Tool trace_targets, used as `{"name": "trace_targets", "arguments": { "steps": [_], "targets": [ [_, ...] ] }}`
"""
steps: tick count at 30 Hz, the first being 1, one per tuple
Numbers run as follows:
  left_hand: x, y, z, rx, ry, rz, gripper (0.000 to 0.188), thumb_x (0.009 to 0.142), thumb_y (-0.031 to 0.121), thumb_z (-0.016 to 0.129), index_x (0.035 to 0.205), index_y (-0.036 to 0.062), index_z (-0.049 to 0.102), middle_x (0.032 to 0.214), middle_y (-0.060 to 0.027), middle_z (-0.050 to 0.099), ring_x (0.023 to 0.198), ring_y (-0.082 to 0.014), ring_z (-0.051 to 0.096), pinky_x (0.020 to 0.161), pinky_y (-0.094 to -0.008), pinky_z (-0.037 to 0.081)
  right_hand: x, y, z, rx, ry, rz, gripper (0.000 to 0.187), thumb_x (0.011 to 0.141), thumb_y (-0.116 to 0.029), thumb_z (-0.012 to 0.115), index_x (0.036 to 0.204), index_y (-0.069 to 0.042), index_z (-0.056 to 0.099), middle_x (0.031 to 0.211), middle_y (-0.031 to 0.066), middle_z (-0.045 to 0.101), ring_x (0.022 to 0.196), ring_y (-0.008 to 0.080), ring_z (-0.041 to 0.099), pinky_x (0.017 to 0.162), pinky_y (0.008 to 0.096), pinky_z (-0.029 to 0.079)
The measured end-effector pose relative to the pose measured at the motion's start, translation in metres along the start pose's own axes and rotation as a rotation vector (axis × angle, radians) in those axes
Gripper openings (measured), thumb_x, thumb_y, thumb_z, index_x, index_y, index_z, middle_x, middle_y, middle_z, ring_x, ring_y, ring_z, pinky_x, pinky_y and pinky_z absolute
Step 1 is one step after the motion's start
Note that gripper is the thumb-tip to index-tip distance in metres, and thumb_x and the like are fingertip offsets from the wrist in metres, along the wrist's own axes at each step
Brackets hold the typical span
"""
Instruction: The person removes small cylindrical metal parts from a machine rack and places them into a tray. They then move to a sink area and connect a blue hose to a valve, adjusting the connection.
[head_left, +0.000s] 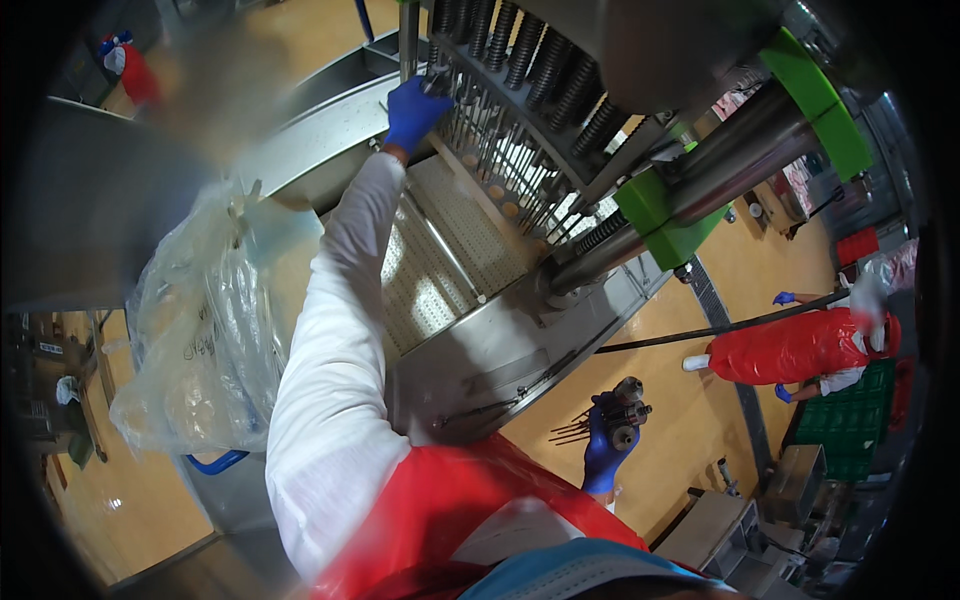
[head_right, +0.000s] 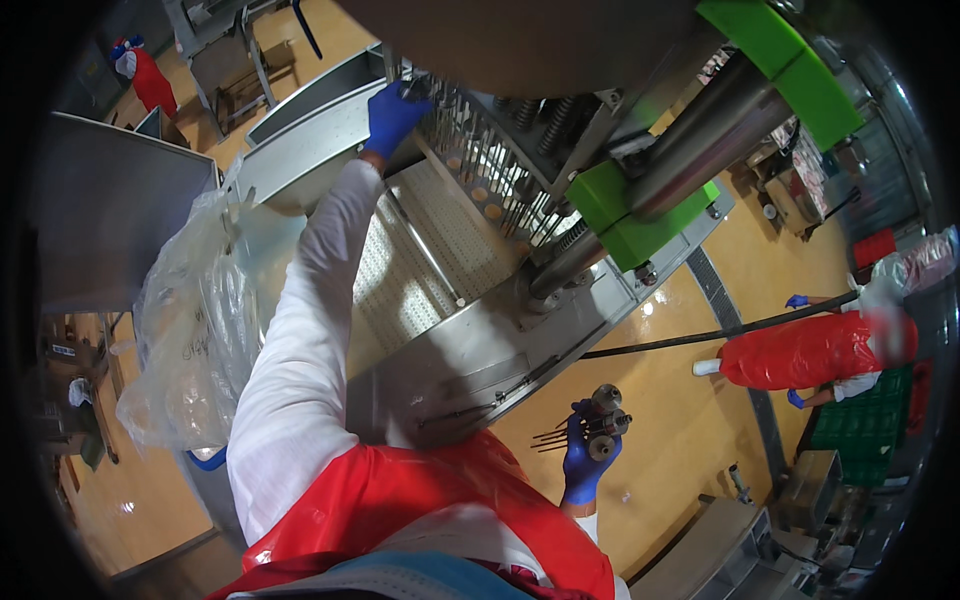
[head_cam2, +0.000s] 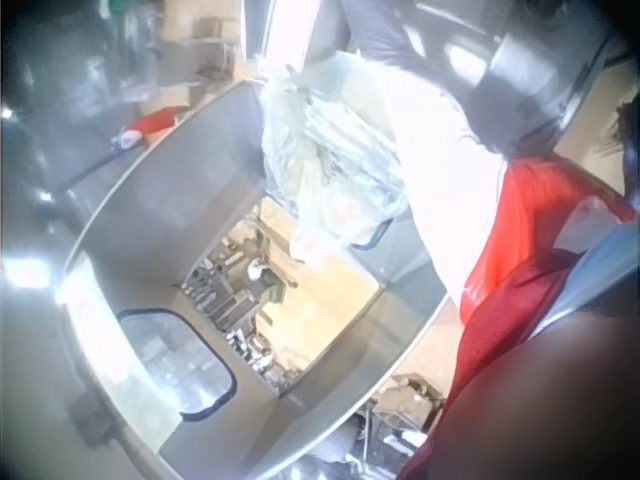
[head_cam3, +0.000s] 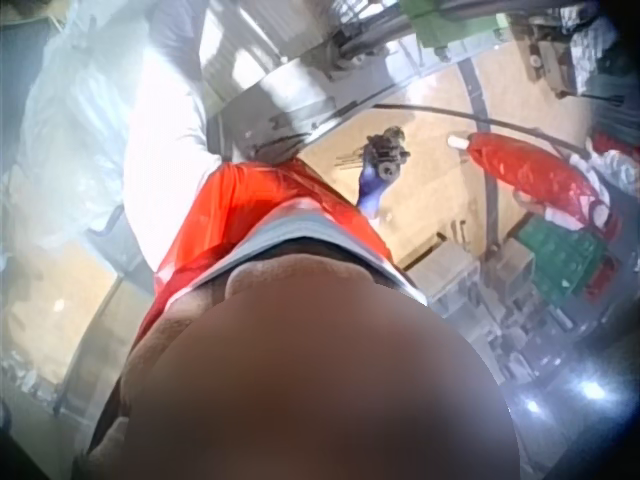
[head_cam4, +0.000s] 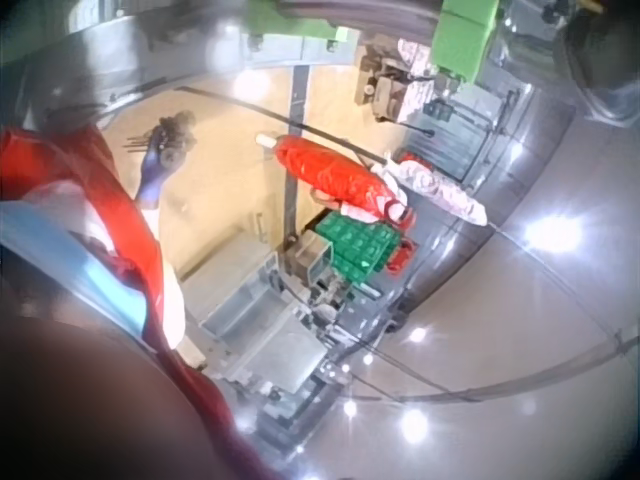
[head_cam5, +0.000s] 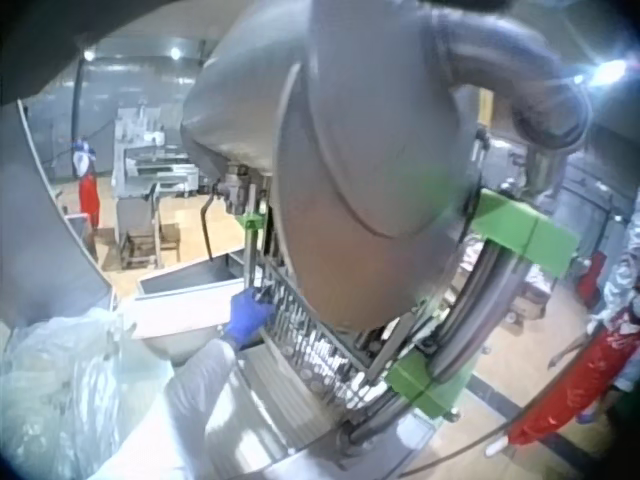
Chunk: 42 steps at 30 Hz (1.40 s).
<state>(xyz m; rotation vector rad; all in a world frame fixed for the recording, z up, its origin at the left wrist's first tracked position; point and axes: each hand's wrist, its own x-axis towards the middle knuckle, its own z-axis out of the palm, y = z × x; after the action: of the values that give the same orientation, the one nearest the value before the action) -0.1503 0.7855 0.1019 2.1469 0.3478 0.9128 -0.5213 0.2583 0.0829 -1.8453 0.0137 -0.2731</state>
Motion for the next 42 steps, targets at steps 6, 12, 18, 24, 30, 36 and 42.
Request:
{"name": "trace_targets", "arguments": {
  "steps": [6, 12, 18, 24, 30, 36, 42],
  "targets": [
    [0.007, 0.002, -0.008, -0.066, -0.022, -0.046, 0.046, 0.073, 0.036, 0.089, 0.11, 0.0111, 0.078, 0.099, -0.013, 0.08, 0.092, -0.0296, 0.077, 0.084, -0.0414, 0.059, -0.009, 0.007, -0.016, -0.072, 0.035, -0.013, 0.033, 0.089, 0.008, 0.072, 0.12, 0.0, 0.065, 0.109, 0.0098, 0.076, 0.103, 0.0196, 0.073, 0.093, 0.035, 0.057],
    [0.018, -0.007, -0.011, -0.027, 0.01, 0.037, 0.05, 0.07, 0.035, 0.091, 0.111, 0.0105, 0.077, 0.097, -0.0106, 0.08, 0.088, -0.0279, 0.076, 0.083, -0.0407, 0.059, -0.018, 0.012, -0.028, -0.048, 0.106, 0.05, 0.035, 0.089, 0.009, 0.071, 0.121, -0.001, 0.065, 0.109, 0.0094, 0.074, 0.102, 0.0213, 0.073, 0.092, 0.0368, 0.058],
    [-0.009, -0.001, 0.004, -0.269, 0.037, -0.044, 0.05, 0.068, 0.03, 0.092, 0.109, 0.0074, 0.075, 0.093, -0.009, 0.079, 0.086, -0.0238, 0.076, 0.083, -0.0384, 0.059, -0.005, 0.003, -0.015, -0.015, 0.109, 0.083, 0.03, 0.091, 0.009, 0.07, 0.119, 0.0, 0.066, 0.108, 0.0093, 0.074, 0.101, 0.0214, 0.073, 0.089, 0.0359, 0.058],
    [0.063, -0.02, -0.037, -0.094, 0.313, -0.055, 0.047, 0.071, 0.03, 0.093, 0.104, 0.0024, 0.074, 0.091, -0.0113, 0.079, 0.078, -0.0223, 0.074, 0.076, -0.0366, 0.059, -0.003, 0.001, -0.015, -0.079, -0.025, -0.004, 0.031, 0.091, 0.008, 0.071, 0.121, 0.002, 0.065, 0.111, 0.0109, 0.075, 0.105, 0.0209, 0.073, 0.093, 0.0357, 0.058],
    [0.063, 0.035, -0.139, -0.582, 0.107, 0.012, 0.024, 0.08, 0.017, 0.087, 0.097, 0.002, 0.078, 0.084, -0.0037, 0.076, 0.072, -0.0115, 0.068, 0.065, -0.0294, 0.054, -0.01, 0.011, -0.01, 0.064, 0.009, 0.021, 0.032, 0.09, 0.006, 0.071, 0.121, 0.002, 0.064, 0.109, 0.0116, 0.076, 0.103, 0.0208, 0.074, 0.095, 0.0351, 0.057],
    [-0.001, 0.033, -0.144, -0.943, 0.161, -0.236, 0.014, 0.087, 0.014, 0.081, 0.096, 0.0067, 0.073, 0.078, -0.0009, 0.066, 0.062, -0.0121, 0.059, 0.059, -0.028, 0.047, 0.002, 0.004, -0.019, 0.052, -0.111, -0.088, 0.034, 0.088, 0.004, 0.074, 0.121, 0.001, 0.065, 0.11, 0.0099, 0.077, 0.101, 0.0181, 0.073, 0.092, 0.0328, 0.057],
    [-0.052, 0.045, -0.142, -1.137, 0.184, -0.333, 0.011, 0.094, 0.023, 0.075, 0.099, 0.0158, 0.069, 0.083, 0.0031, 0.064, 0.072, -0.0115, 0.057, 0.066, -0.0316, 0.052, 0.023, 0.024, -0.033, 0.064, -0.232, -0.164, 0.038, 0.087, 0.002, 0.077, 0.124, 0.0, 0.066, 0.112, 0.0092, 0.077, 0.103, 0.018, 0.072, 0.095, 0.0331, 0.054]
  ]
}}
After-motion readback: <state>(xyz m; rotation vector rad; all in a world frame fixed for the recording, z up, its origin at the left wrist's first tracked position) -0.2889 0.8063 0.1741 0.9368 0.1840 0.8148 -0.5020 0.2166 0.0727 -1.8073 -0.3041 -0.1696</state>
